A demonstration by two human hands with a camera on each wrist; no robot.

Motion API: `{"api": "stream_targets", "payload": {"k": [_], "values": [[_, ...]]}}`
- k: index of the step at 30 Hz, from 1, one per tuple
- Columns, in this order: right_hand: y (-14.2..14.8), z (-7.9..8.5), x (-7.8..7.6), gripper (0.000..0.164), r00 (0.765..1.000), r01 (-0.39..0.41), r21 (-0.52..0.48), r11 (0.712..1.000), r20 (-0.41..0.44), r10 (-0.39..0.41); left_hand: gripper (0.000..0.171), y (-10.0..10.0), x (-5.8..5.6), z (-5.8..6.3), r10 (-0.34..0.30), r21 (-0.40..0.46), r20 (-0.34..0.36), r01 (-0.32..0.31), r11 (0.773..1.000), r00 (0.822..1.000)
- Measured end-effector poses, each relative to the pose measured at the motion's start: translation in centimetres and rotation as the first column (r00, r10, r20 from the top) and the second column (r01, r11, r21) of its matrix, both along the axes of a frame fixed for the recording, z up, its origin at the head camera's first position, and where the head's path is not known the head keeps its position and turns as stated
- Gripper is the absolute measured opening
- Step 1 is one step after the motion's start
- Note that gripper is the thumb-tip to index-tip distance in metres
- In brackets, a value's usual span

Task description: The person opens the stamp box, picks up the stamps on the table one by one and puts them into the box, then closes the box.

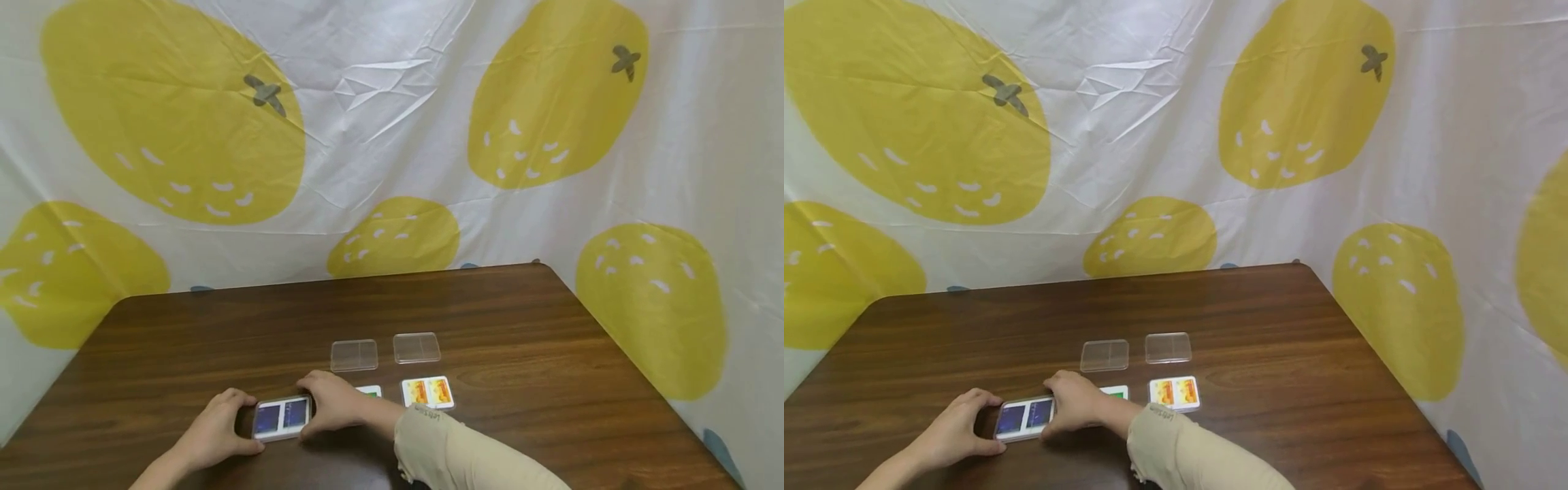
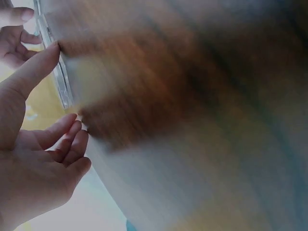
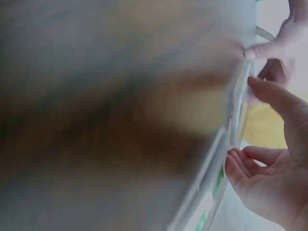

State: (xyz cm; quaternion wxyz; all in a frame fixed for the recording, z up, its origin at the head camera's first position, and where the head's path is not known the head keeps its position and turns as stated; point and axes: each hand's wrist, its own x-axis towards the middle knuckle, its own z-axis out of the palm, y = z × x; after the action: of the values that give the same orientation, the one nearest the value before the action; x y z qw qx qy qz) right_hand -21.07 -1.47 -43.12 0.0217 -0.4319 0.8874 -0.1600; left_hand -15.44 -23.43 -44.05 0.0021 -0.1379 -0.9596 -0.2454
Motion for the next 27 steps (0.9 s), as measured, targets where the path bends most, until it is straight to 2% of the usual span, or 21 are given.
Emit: {"api": "stream_targets", "payload": {"k": [3,8,12,19,23,27], "values": [[1.4,0.5,-0.7,0.073,0.994,-0.006,-0.067,0.998,0.107,0.013,0.078,-0.3,0.1,0.1,-0.02,0.014,0.008,0.02,1.0,1.0],[4.2,1.0,-2.1,0.071,0.974,0.05,-0.214,0.976,0.225,-0.001,0.077,-0.4,0.1,0.4,-0.062,0.099,-0.001,0.062,0.993,0.998],[6.3,0.7,-3.3,0.072,0.973,0.092,-0.275,0.957,0.231,-0.027,0.077,0.8,-0.2,0.5,-0.101,0.139,-0.049,0.107,0.984,0.994],[8.7,0.1,-5.1,0.073,0.967,0.186,-0.303,0.935,0.223,-0.12,0.074,4.2,-1.1,0.4,-0.179,0.127,-0.123,0.194,0.973,0.976],[9.4,-0.4,-6.0,0.075,0.949,0.244,-0.287,0.926,0.268,-0.167,0.072,5.8,-1.7,0.3,-0.214,0.123,-0.092,0.225,0.967,0.972],[9.6,-0.6,-6.4,0.075,0.941,0.258,-0.26,0.931,0.288,-0.181,0.07,7.0,-2.1,0.1,-0.232,0.103,-0.047,0.235,0.966,0.972]]}}
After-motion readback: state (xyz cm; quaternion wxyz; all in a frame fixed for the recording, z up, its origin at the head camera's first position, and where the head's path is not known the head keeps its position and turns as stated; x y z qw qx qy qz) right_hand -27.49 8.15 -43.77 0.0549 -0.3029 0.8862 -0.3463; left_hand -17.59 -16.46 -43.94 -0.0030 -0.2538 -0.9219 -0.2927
